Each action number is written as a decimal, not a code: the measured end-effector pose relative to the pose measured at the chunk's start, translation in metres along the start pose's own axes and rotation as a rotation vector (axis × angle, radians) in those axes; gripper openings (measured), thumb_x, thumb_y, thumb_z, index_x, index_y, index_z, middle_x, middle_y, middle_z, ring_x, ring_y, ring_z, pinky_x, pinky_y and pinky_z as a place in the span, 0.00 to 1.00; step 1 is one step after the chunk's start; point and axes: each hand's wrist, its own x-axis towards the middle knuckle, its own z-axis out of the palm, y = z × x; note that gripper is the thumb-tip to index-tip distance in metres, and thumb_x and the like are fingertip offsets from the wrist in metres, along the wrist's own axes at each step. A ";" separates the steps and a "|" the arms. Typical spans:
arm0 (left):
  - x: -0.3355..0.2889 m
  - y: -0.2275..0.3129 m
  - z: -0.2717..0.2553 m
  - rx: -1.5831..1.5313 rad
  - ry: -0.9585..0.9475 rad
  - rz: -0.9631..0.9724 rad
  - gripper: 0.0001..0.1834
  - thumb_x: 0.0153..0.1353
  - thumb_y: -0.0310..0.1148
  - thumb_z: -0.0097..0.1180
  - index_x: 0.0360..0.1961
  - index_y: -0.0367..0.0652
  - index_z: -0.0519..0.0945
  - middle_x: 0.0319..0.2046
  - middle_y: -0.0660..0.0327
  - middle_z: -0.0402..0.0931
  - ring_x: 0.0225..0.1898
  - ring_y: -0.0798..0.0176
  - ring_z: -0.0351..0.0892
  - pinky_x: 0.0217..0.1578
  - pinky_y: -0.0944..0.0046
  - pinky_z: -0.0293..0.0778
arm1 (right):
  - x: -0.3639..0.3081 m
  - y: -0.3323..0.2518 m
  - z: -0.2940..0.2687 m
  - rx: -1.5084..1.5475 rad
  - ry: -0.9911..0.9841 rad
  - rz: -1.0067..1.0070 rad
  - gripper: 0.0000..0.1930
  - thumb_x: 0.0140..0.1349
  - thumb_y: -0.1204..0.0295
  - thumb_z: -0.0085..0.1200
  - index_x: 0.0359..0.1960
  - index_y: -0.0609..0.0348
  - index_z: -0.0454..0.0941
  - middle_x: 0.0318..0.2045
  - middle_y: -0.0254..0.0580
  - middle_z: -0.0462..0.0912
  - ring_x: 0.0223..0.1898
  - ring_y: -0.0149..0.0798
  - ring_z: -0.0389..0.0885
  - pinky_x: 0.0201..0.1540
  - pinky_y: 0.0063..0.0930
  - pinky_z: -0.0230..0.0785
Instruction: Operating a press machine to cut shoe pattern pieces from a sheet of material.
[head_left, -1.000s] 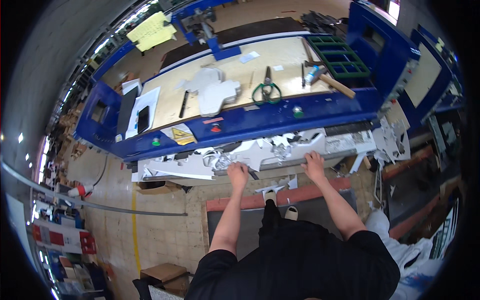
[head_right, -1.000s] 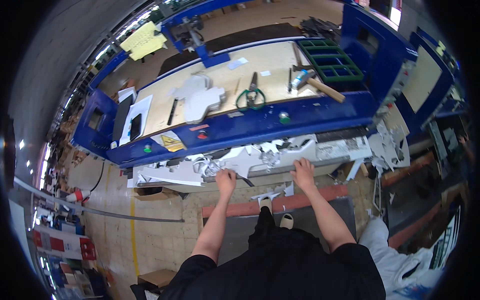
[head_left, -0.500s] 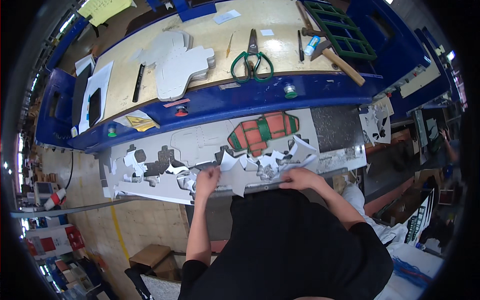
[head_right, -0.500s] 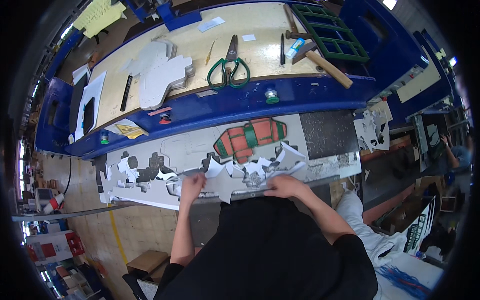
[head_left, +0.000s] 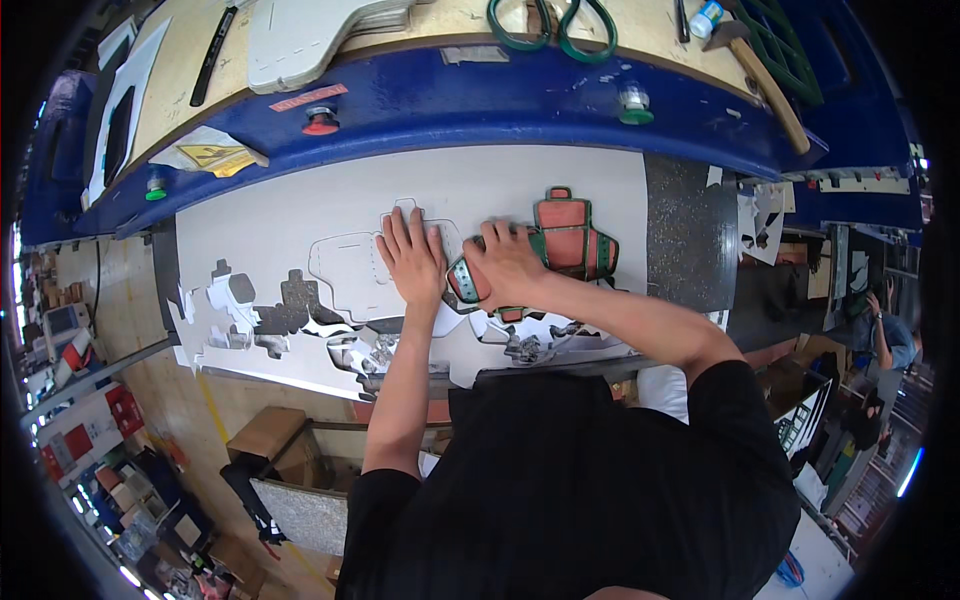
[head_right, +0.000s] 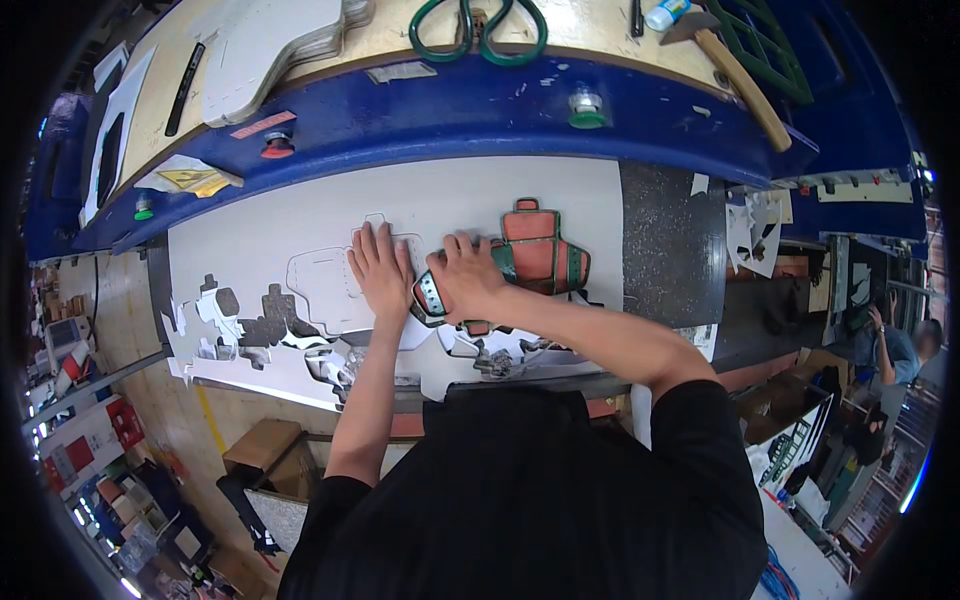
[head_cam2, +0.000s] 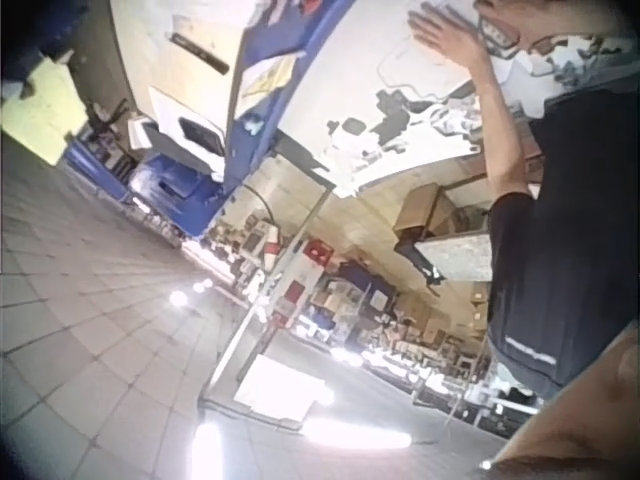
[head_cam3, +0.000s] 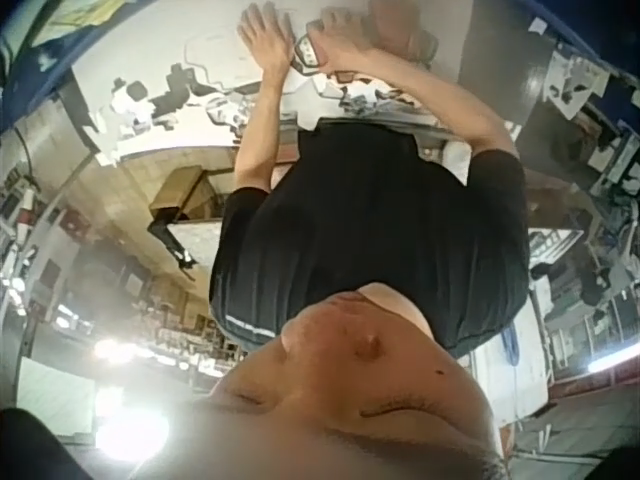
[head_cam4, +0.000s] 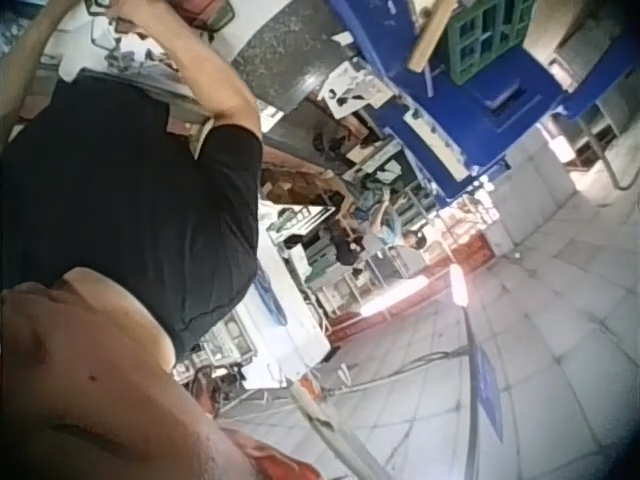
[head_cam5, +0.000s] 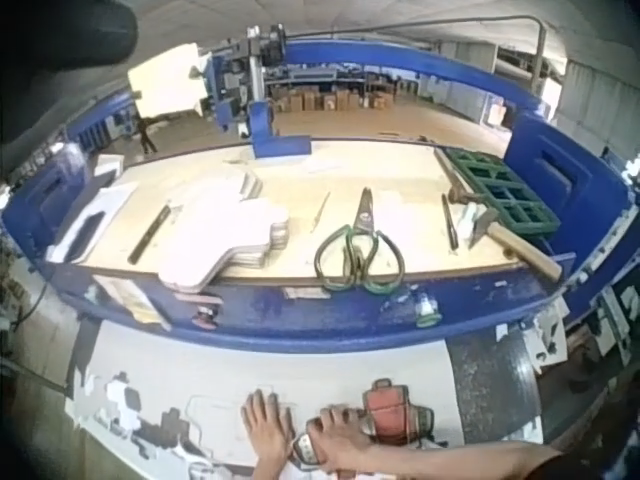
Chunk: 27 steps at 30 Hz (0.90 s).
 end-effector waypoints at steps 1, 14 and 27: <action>0.000 -0.001 0.001 -0.020 -0.006 -0.015 0.22 0.71 0.44 0.41 0.61 0.46 0.71 0.66 0.49 0.61 0.69 0.45 0.55 0.69 0.42 0.46 | 0.004 0.002 -0.004 0.003 -0.045 -0.026 0.47 0.29 0.51 0.74 0.55 0.58 0.69 0.52 0.55 0.68 0.57 0.54 0.64 0.52 0.61 0.63; -0.007 -0.004 0.001 -0.112 0.036 -0.017 0.21 0.71 0.42 0.40 0.60 0.47 0.72 0.66 0.50 0.61 0.70 0.45 0.53 0.69 0.40 0.44 | -0.184 0.092 -0.101 0.480 0.585 -0.067 0.51 0.27 0.60 0.77 0.59 0.57 0.64 0.56 0.51 0.68 0.60 0.52 0.68 0.63 0.42 0.62; -0.083 0.033 -0.052 -1.403 -0.425 -1.149 0.13 0.64 0.40 0.51 0.43 0.42 0.73 0.40 0.60 0.72 0.40 0.61 0.75 0.41 0.63 0.70 | -0.314 0.171 -0.006 0.826 1.563 0.677 0.37 0.46 0.66 0.70 0.58 0.60 0.64 0.46 0.38 0.74 0.46 0.33 0.75 0.51 0.28 0.68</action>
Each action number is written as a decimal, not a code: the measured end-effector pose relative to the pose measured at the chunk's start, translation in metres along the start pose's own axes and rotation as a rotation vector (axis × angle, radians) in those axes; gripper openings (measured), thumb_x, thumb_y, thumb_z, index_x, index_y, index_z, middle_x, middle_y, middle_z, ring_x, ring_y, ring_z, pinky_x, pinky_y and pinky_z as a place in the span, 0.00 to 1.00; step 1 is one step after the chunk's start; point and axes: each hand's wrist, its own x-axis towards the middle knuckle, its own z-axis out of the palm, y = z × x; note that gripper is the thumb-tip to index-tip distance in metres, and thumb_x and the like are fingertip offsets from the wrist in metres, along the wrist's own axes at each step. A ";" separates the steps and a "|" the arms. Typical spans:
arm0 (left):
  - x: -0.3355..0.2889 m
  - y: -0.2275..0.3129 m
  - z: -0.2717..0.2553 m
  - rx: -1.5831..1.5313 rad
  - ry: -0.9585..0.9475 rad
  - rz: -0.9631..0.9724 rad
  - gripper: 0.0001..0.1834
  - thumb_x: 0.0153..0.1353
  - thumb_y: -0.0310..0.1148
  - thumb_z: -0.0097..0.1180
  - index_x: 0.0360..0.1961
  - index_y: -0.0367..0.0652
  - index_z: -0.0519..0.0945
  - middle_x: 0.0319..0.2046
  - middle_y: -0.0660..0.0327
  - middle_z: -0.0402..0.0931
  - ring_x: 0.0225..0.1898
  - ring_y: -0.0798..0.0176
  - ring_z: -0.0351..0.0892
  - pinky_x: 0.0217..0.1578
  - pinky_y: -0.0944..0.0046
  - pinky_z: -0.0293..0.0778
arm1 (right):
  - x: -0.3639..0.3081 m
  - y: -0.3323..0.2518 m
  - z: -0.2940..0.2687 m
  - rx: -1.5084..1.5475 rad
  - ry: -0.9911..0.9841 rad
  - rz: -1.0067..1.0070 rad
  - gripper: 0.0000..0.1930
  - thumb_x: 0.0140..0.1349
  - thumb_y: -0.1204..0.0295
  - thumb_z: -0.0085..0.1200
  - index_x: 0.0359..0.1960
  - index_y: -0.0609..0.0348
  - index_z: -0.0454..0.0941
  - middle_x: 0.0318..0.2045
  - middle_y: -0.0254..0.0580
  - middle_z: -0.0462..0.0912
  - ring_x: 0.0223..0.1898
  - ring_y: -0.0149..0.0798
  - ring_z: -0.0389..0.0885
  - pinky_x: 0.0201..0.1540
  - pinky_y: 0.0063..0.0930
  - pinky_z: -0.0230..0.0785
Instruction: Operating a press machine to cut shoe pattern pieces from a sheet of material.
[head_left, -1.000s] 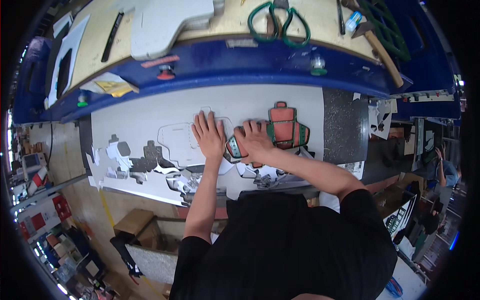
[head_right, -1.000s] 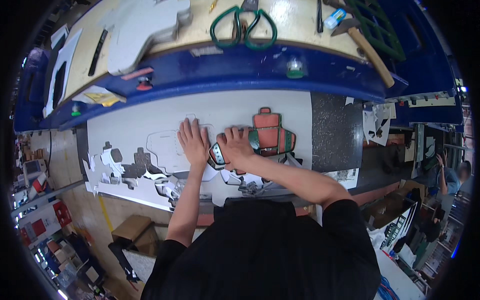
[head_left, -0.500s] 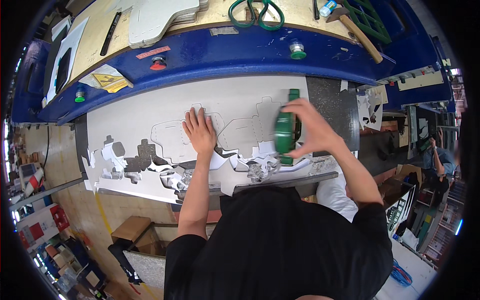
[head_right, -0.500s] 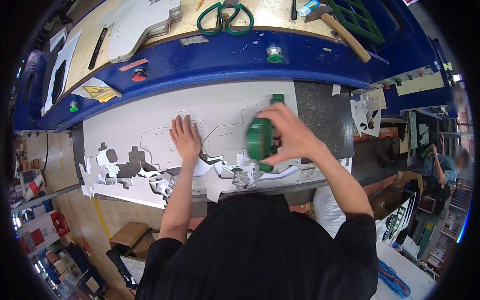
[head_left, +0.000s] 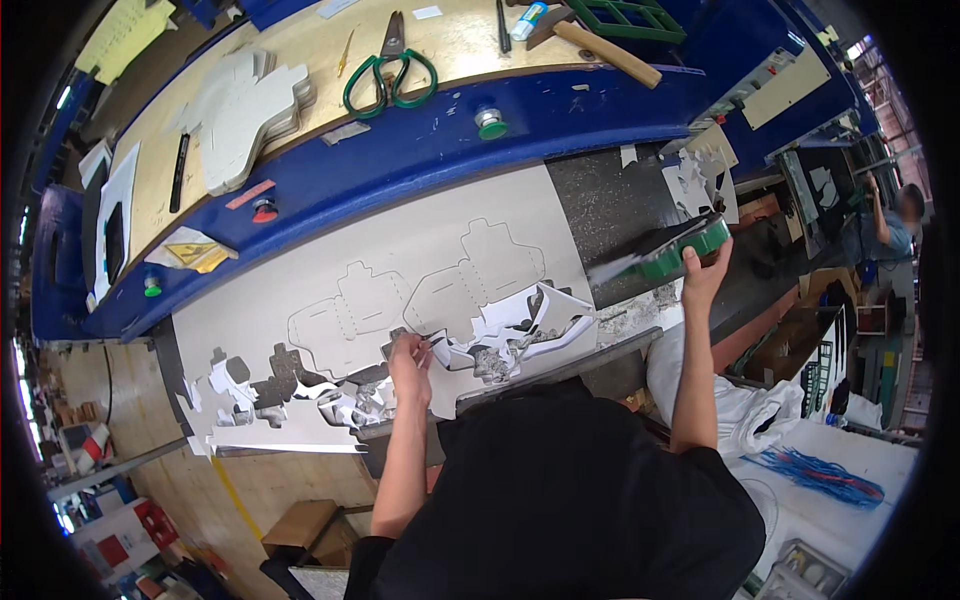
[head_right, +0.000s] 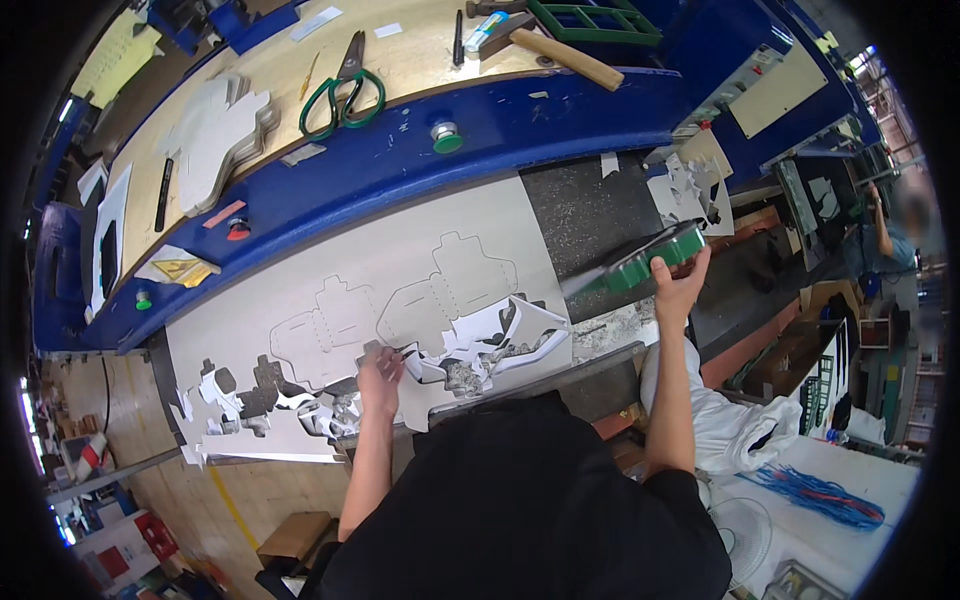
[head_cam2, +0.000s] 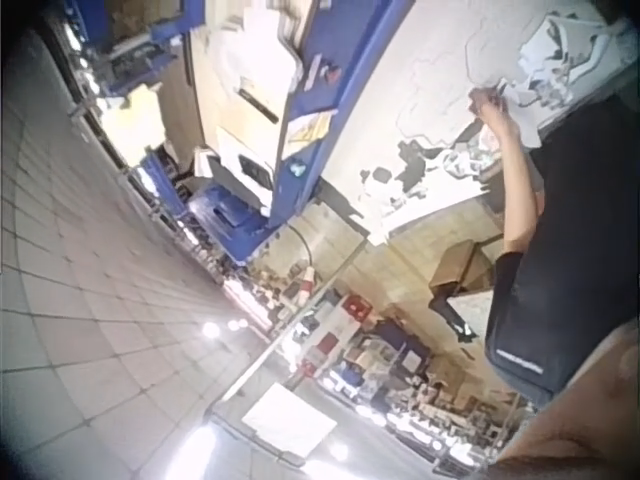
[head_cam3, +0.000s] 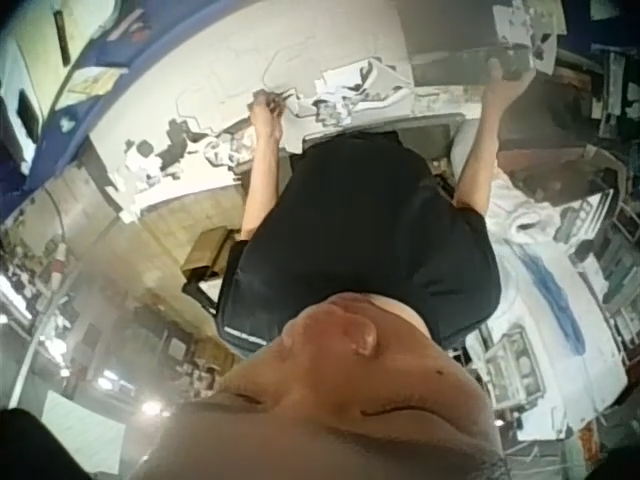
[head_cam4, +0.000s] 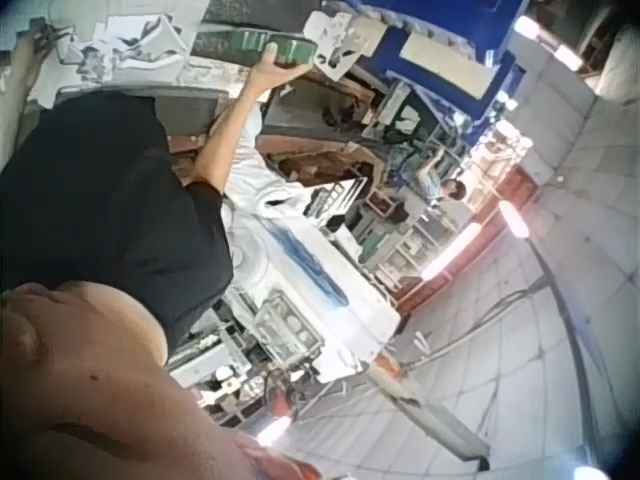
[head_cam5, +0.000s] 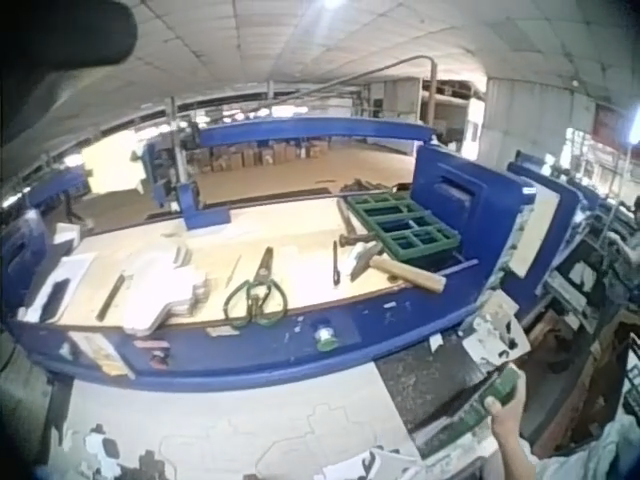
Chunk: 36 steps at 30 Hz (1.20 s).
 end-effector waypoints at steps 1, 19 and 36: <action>-0.003 -0.003 -0.001 -0.093 0.005 -0.046 0.19 0.64 0.39 0.50 0.53 0.41 0.70 0.49 0.56 0.72 0.47 0.55 0.76 0.46 0.60 0.71 | 0.004 -0.022 0.001 0.006 0.005 0.002 0.37 0.46 0.66 0.70 0.58 0.60 0.64 0.46 0.38 0.74 0.46 0.33 0.75 0.51 0.28 0.68; 0.018 0.008 0.029 -0.048 -0.059 -0.011 0.16 0.59 0.42 0.64 0.46 0.52 0.78 0.35 0.68 0.79 0.31 0.66 0.75 0.31 0.68 0.68 | -0.062 -0.024 0.102 -0.644 -1.500 -0.385 0.24 0.50 0.64 0.64 0.50 0.55 0.76 0.49 0.49 0.74 0.55 0.52 0.72 0.59 0.45 0.64; -0.060 0.027 -0.002 0.048 -0.153 0.538 0.27 0.62 0.28 0.61 0.62 0.36 0.69 0.58 0.53 0.72 0.55 0.60 0.75 0.58 0.60 0.69 | -0.041 -0.140 0.208 -0.476 -1.360 -0.618 0.19 0.58 0.63 0.63 0.47 0.61 0.76 0.31 0.44 0.84 0.35 0.46 0.84 0.60 0.41 0.66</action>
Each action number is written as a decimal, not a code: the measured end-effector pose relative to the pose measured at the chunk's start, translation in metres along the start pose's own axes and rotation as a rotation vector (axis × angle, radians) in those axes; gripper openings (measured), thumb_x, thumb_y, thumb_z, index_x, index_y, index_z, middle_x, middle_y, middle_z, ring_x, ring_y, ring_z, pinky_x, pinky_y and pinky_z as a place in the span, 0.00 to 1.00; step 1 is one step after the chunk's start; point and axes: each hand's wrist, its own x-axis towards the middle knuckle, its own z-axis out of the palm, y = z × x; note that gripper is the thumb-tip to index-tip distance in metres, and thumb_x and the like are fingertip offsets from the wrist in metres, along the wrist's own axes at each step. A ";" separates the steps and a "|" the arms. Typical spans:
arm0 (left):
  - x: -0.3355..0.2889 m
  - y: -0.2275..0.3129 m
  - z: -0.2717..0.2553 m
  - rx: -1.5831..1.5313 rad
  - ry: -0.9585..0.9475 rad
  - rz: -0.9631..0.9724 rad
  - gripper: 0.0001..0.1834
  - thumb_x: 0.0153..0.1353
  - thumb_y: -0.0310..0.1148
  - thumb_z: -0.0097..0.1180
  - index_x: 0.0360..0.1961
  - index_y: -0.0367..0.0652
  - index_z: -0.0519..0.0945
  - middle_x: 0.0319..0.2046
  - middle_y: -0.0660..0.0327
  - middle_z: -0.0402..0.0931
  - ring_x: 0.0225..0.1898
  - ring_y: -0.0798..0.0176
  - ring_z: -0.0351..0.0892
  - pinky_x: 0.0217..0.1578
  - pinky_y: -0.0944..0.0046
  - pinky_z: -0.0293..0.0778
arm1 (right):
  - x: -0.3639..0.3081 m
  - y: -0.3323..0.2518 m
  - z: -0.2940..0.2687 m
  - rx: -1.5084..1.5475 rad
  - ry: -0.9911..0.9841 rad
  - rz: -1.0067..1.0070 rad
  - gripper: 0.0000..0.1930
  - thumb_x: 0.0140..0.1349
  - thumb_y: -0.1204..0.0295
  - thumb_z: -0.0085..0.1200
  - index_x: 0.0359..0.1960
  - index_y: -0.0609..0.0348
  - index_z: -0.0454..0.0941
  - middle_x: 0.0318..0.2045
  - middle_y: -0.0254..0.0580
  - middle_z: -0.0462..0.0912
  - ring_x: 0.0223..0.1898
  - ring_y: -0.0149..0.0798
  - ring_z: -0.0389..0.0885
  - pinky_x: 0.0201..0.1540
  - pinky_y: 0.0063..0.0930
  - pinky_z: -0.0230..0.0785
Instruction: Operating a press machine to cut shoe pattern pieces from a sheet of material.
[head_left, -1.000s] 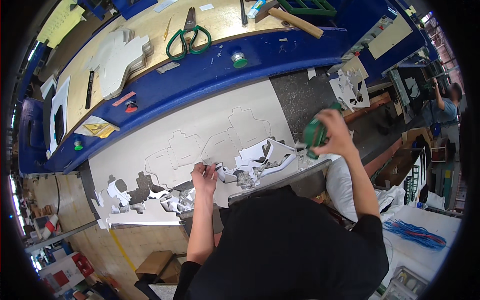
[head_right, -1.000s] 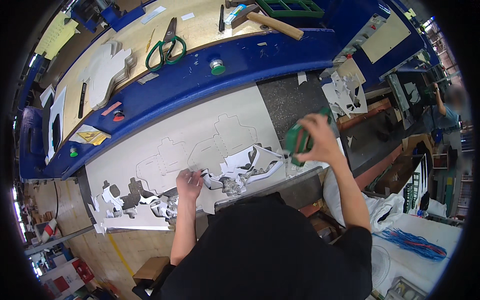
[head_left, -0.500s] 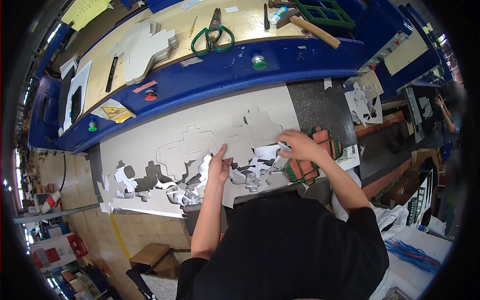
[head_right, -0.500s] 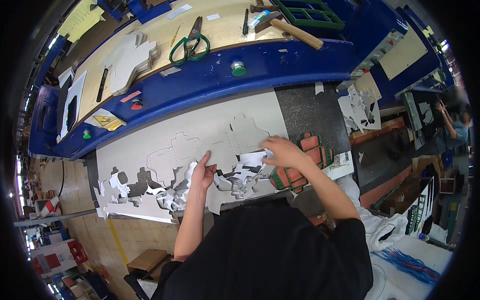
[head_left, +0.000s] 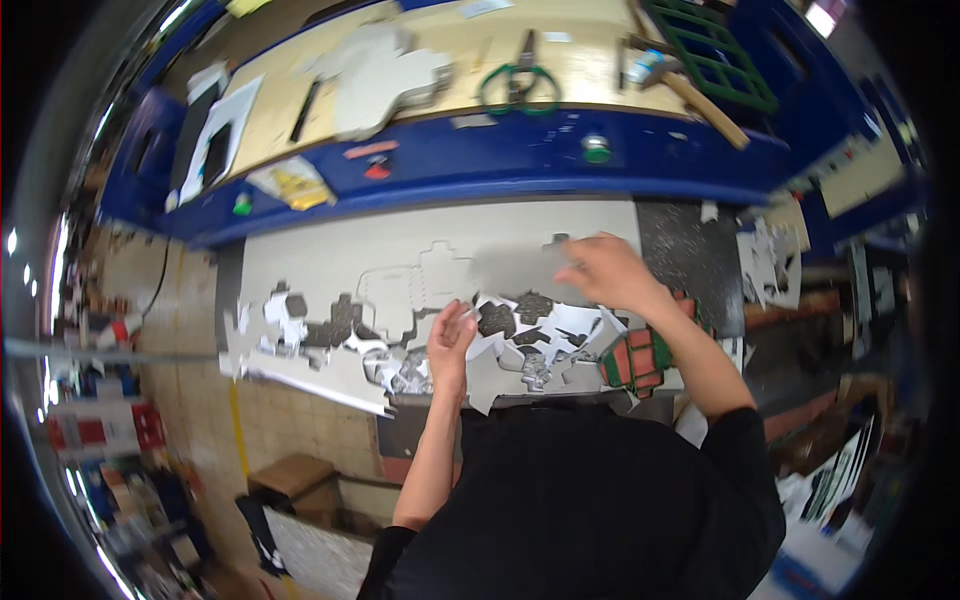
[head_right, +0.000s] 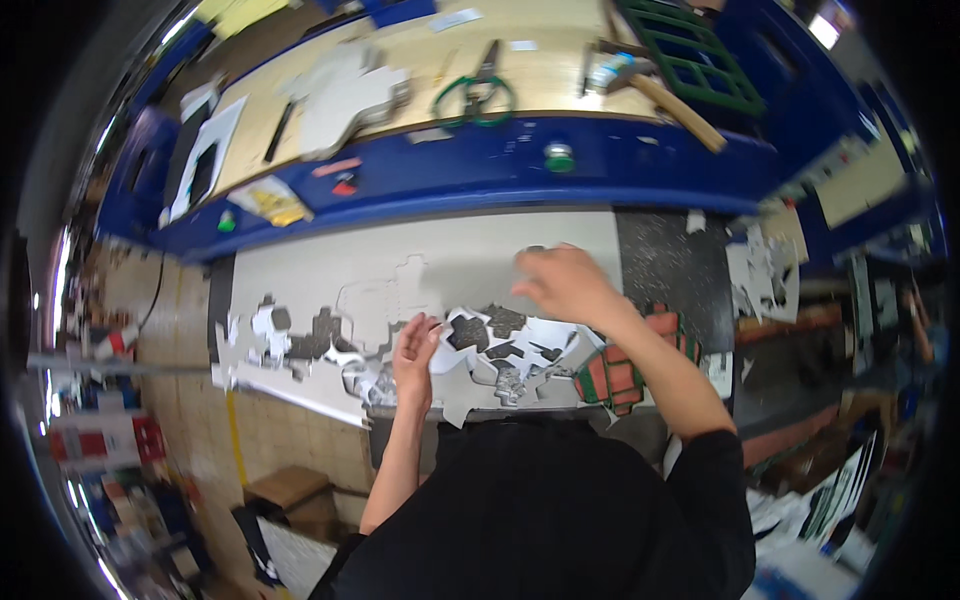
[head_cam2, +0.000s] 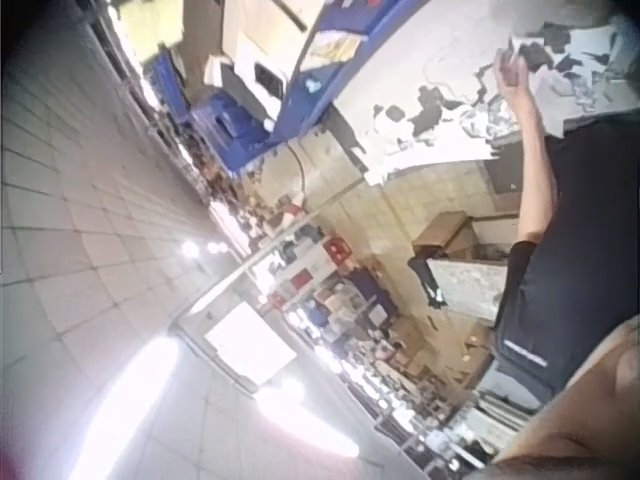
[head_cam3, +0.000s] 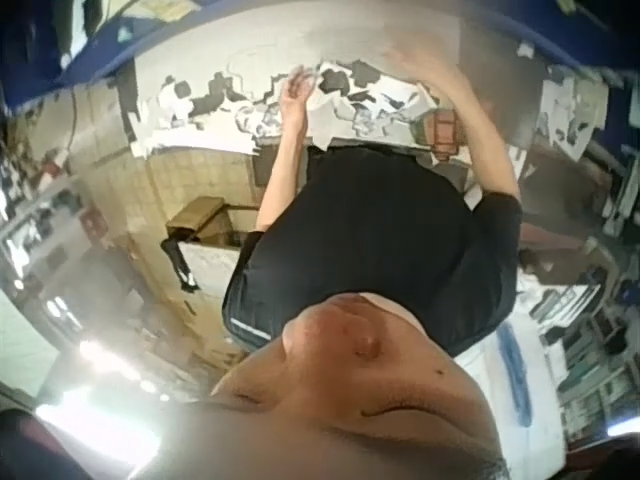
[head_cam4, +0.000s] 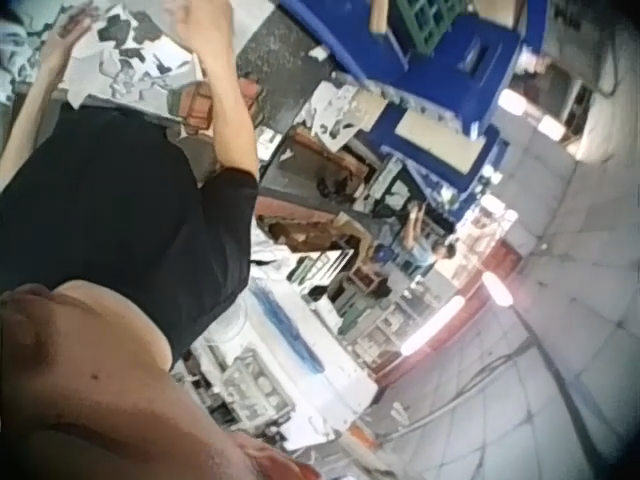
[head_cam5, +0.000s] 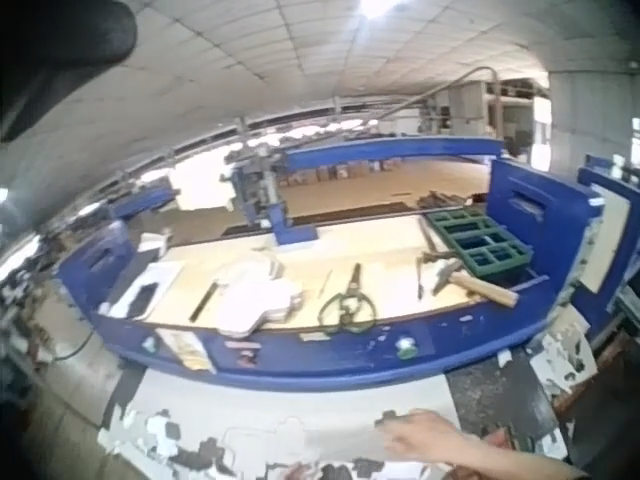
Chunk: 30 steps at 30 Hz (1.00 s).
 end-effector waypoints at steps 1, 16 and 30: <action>-0.002 0.013 0.003 -0.006 0.038 0.006 0.27 0.62 0.28 0.61 0.62 0.36 0.69 0.58 0.53 0.72 0.55 0.60 0.75 0.58 0.60 0.69 | -0.001 -0.007 0.004 0.005 -0.022 -0.032 0.19 0.58 0.63 0.63 0.47 0.61 0.76 0.31 0.44 0.84 0.35 0.46 0.84 0.60 0.41 0.66; 0.147 0.137 -0.152 1.248 -0.486 -0.141 0.18 0.66 0.45 0.57 0.38 0.37 0.82 0.29 0.60 0.80 0.32 0.70 0.71 0.37 0.65 0.71 | 0.053 -0.103 0.220 0.242 0.322 0.034 0.19 0.68 0.61 0.50 0.53 0.63 0.74 0.55 0.47 0.77 0.60 0.47 0.72 0.61 0.48 0.63; 0.229 0.016 -0.135 1.247 -0.613 0.697 0.17 0.60 0.47 0.61 0.33 0.42 0.81 0.32 0.53 0.81 0.41 0.46 0.77 0.41 0.47 0.68 | 0.088 -0.054 0.239 0.587 -0.087 0.618 0.17 0.62 0.61 0.51 0.36 0.66 0.79 0.35 0.50 0.83 0.40 0.47 0.82 0.45 0.38 0.74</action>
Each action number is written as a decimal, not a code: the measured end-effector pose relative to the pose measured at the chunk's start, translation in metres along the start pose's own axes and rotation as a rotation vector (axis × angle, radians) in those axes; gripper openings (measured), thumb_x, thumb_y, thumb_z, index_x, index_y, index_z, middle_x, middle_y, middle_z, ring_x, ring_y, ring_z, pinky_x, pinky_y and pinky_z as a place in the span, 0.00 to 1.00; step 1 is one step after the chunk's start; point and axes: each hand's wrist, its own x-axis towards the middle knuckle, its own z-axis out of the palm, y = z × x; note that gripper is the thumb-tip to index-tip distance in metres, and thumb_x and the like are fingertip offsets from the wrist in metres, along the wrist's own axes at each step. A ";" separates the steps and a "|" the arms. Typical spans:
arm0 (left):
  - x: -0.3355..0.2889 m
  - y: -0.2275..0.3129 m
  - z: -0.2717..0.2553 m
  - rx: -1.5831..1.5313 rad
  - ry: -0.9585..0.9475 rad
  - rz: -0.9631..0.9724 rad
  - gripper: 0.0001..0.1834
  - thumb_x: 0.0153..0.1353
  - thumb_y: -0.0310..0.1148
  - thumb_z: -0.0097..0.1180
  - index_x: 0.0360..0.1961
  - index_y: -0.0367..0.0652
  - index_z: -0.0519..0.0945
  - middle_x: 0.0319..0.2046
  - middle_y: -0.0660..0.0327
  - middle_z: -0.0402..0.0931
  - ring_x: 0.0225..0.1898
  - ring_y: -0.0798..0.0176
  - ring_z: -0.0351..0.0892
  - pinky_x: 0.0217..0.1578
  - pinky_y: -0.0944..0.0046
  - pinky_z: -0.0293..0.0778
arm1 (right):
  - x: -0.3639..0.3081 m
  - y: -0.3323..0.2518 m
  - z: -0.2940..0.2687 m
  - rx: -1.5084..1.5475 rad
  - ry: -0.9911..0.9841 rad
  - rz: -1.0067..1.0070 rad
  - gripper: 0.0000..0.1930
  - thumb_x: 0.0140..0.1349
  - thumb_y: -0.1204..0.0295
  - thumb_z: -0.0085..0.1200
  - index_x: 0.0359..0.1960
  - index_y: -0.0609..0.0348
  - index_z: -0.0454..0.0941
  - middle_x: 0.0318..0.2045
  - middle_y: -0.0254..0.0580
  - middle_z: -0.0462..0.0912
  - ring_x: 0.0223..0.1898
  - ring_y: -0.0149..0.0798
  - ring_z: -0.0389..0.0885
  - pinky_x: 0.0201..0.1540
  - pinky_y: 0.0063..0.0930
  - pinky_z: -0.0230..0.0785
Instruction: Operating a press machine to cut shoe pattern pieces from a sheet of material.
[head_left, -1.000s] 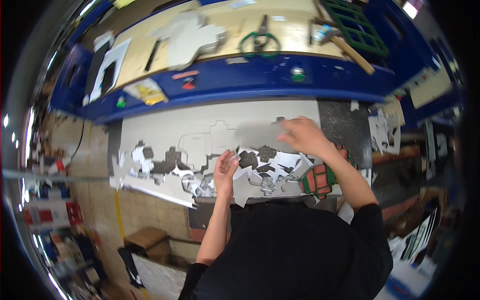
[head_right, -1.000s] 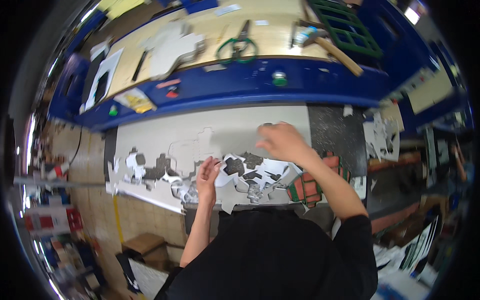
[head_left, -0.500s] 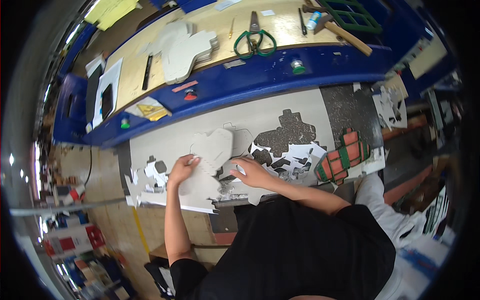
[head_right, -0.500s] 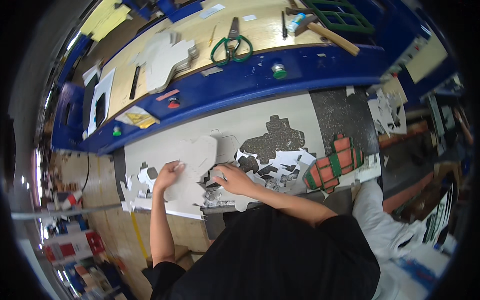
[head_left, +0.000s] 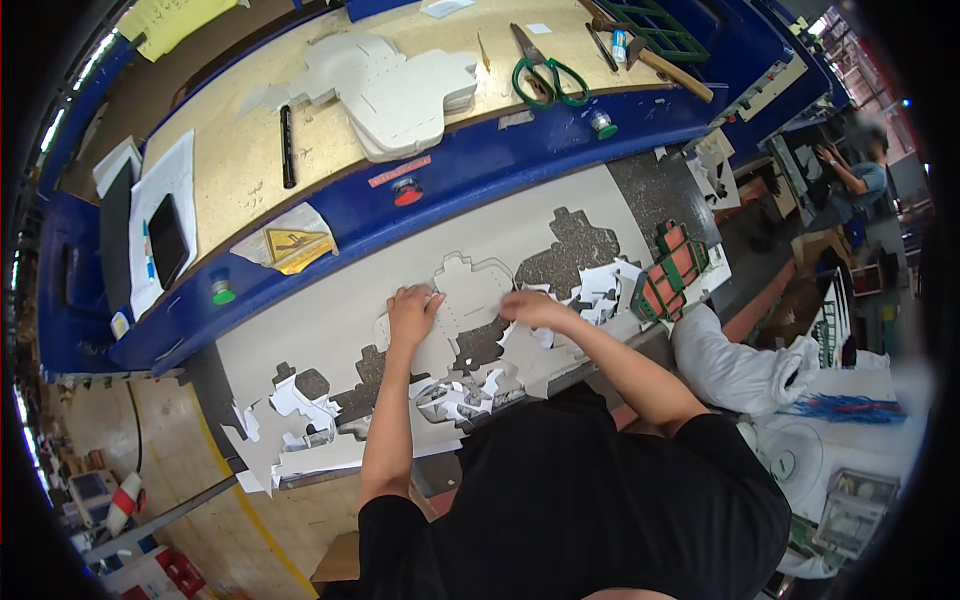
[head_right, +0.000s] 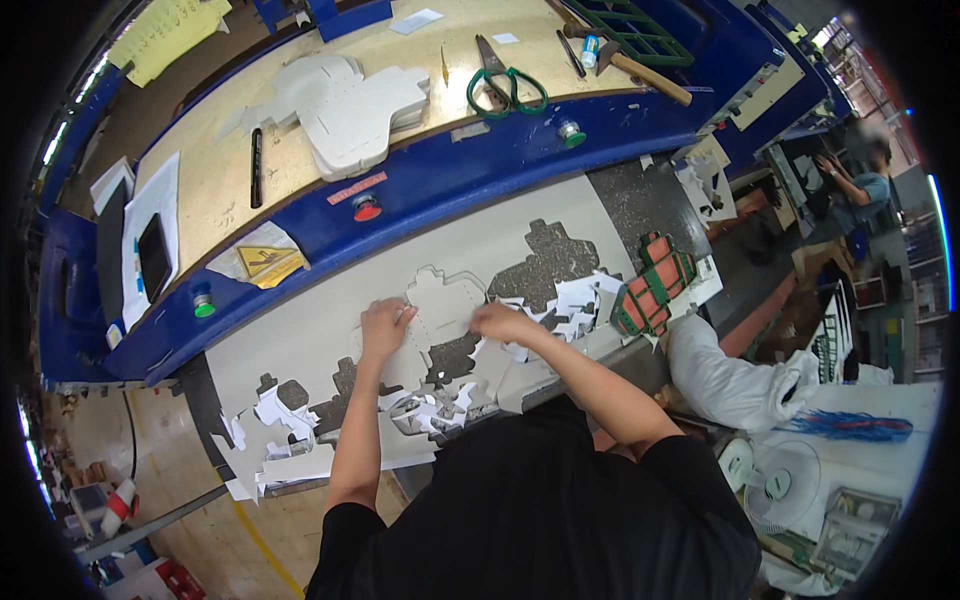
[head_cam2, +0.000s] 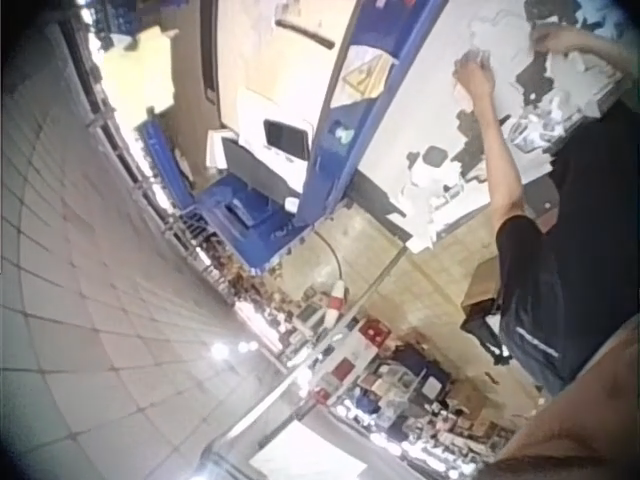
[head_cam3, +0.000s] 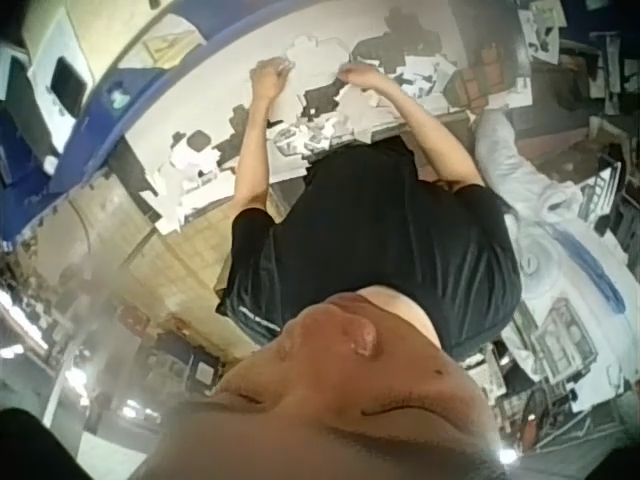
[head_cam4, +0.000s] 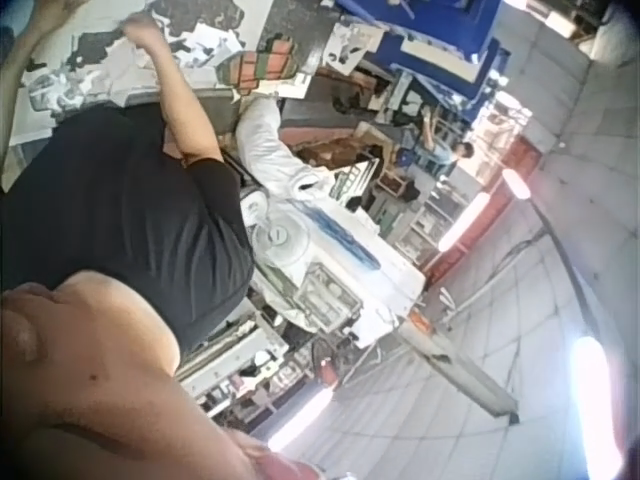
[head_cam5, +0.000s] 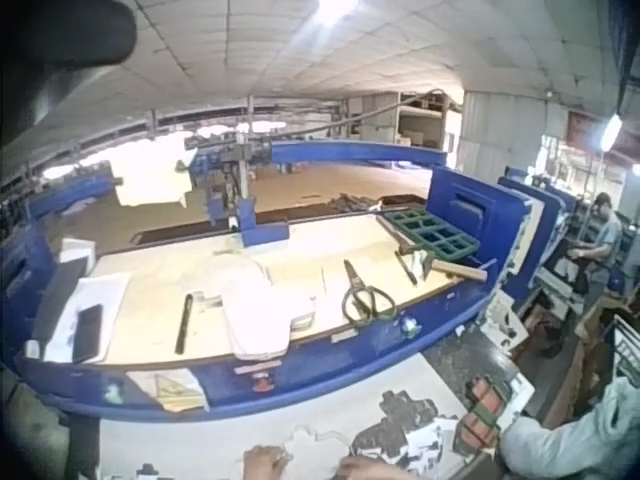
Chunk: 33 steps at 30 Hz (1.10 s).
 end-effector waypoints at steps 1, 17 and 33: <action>0.007 0.008 -0.002 -0.039 -0.006 -0.031 0.16 0.59 0.46 0.61 0.33 0.43 0.79 0.32 0.54 0.80 0.41 0.47 0.77 0.41 0.47 0.68 | 0.003 0.014 -0.001 0.245 0.005 0.079 0.17 0.61 0.61 0.53 0.40 0.65 0.79 0.37 0.50 0.83 0.41 0.45 0.82 0.47 0.36 0.74; -0.003 0.007 0.009 -0.082 0.105 -0.130 0.18 0.56 0.44 0.66 0.38 0.46 0.75 0.39 0.57 0.76 0.48 0.50 0.71 0.46 0.49 0.63 | 0.008 -0.078 0.029 1.302 0.467 0.667 0.37 0.46 0.58 0.62 0.57 0.61 0.65 0.49 0.44 0.69 0.49 0.41 0.68 0.61 0.41 0.56; 0.004 0.068 -0.091 -0.267 -0.387 -0.192 0.27 0.60 0.52 0.62 0.42 0.34 0.82 0.32 0.48 0.82 0.32 0.56 0.80 0.34 0.57 0.73 | -0.064 -0.101 0.026 1.150 0.521 -0.357 0.12 0.65 0.66 0.59 0.40 0.60 0.71 0.40 0.38 0.80 0.43 0.28 0.77 0.47 0.23 0.70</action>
